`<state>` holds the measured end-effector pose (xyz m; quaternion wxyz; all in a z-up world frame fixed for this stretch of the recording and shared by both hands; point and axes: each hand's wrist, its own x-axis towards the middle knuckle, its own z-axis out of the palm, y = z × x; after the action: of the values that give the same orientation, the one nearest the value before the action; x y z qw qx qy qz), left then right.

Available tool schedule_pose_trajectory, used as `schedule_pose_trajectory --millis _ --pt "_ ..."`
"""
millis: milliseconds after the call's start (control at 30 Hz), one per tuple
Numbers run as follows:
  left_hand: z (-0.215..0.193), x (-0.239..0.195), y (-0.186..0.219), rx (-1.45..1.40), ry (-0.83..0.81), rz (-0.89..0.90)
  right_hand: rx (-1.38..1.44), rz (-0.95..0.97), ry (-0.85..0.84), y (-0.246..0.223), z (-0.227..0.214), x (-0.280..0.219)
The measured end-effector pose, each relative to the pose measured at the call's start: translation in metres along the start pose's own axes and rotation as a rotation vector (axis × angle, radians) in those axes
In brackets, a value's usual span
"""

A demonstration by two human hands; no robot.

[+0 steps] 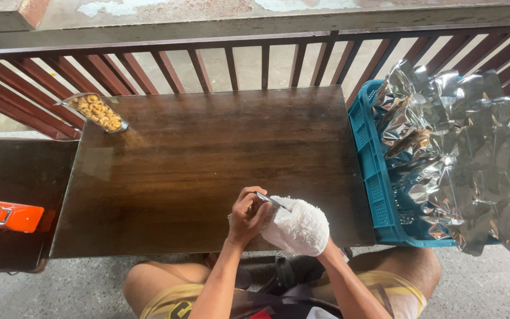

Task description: The person sits at a wooden table and repeatedly picks up small transparent snack bags from a blue crate. They wipe each bag with a white cloth and place it on the table, forming a growing row of cleaned packages.

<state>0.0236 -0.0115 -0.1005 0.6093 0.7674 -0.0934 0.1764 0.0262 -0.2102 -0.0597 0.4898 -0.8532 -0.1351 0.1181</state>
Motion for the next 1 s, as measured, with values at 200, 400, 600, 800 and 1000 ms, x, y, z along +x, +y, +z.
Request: schedule_pose_trajectory --millis 200,400,600,800,1000 --pt "0.003 0.002 0.007 0.161 -0.073 0.304 -0.284 -0.129 0.067 0.007 0.01 0.012" --pt "-0.013 0.006 0.025 0.261 0.022 0.291 0.152 -0.219 0.122 0.001 0.011 0.016" --pt "-0.02 -0.006 0.019 0.302 -0.019 0.238 0.07 -0.08 -0.018 -0.001 0.027 0.021" --pt "-0.032 -0.004 0.0 0.145 0.084 0.224 0.606 0.071 -0.071 0.007 0.033 0.029" --pt "-0.065 -0.025 0.008 0.567 0.149 0.265 0.714 0.034 -0.029 0.011 0.046 0.039"
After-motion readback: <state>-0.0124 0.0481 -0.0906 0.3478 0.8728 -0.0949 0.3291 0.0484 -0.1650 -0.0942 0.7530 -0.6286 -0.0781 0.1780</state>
